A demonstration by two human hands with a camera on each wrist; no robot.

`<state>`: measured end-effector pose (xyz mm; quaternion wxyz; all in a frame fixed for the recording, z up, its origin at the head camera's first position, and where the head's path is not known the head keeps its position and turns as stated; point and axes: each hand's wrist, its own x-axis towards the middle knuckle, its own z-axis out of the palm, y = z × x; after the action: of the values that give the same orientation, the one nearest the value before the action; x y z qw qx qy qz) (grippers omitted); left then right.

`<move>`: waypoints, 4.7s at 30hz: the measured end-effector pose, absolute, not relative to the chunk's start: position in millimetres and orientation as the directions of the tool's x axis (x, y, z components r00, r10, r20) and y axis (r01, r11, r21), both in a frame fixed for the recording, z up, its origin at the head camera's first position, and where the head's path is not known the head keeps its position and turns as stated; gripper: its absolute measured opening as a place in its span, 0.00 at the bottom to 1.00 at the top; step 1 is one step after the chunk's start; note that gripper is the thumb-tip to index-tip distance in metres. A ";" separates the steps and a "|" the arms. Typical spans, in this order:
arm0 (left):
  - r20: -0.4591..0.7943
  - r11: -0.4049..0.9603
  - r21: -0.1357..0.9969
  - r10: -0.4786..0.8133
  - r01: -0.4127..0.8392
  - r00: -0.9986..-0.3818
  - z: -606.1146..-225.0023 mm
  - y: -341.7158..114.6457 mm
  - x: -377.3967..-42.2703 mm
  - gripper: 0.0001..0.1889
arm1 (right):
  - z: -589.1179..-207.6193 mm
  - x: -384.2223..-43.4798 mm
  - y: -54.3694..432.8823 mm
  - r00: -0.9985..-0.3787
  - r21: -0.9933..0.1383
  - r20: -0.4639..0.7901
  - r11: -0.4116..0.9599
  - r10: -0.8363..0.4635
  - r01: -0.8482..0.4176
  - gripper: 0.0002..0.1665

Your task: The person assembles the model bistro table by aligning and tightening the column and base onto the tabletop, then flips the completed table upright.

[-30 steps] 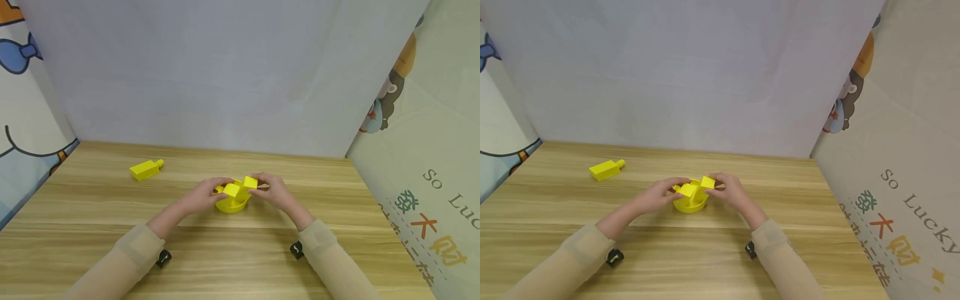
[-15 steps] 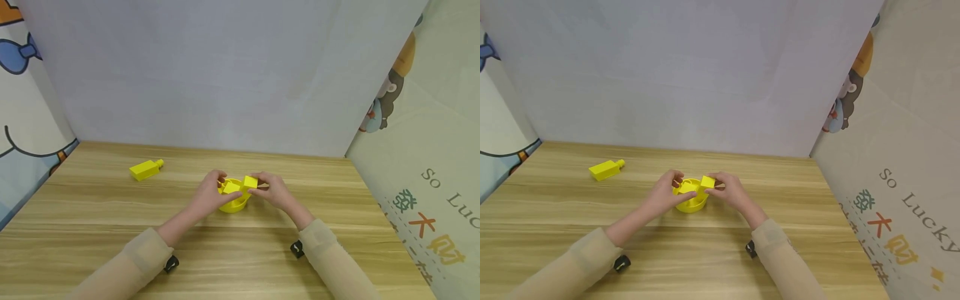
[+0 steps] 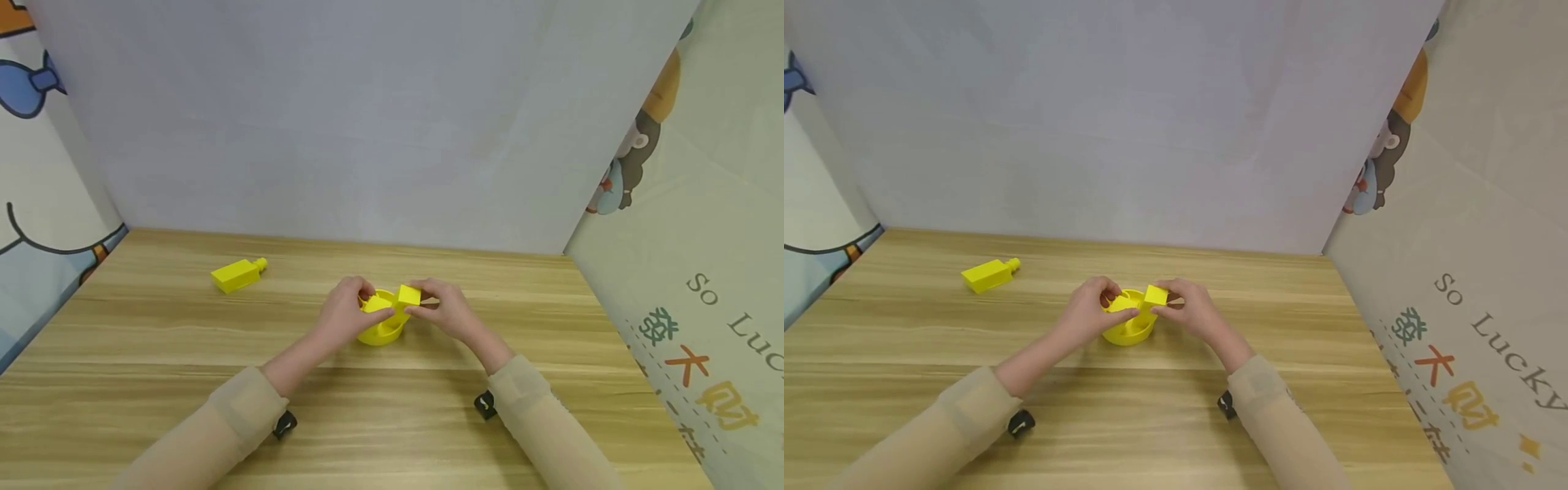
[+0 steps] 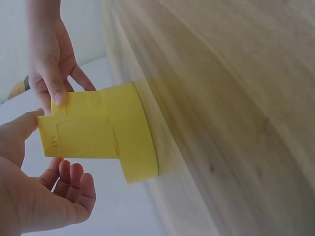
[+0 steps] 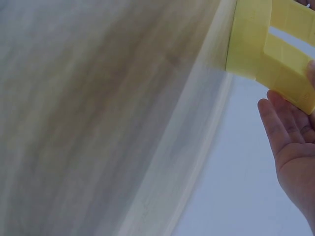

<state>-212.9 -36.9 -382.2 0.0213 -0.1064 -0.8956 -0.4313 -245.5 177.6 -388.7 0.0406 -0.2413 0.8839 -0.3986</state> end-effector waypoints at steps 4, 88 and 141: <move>0.141 0.601 0.756 0.236 0.258 -0.962 -379.9 -42.1 -215.4 0.21 | -388.6 -245.5 178.1 -0.880 -0.727 0.120 0.562 -0.460 -0.393 0.26; 0.175 0.628 0.664 0.397 0.406 -0.901 -384.0 -76.1 -215.2 0.28 | -392.3 -246.0 179.0 -0.887 -0.743 0.142 0.546 -0.439 -0.389 0.28; 0.121 0.781 0.582 0.189 0.224 -0.974 -412.5 -270.2 -255.3 0.38 | -381.0 -183.9 83.7 -0.938 -0.704 0.254 0.620 -0.236 -0.346 0.28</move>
<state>-255.3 -270.2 -412.5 0.0279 -0.1096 -0.9434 -0.3119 -183.9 83.7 -381.0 -0.0683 -0.1621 0.8973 -0.4049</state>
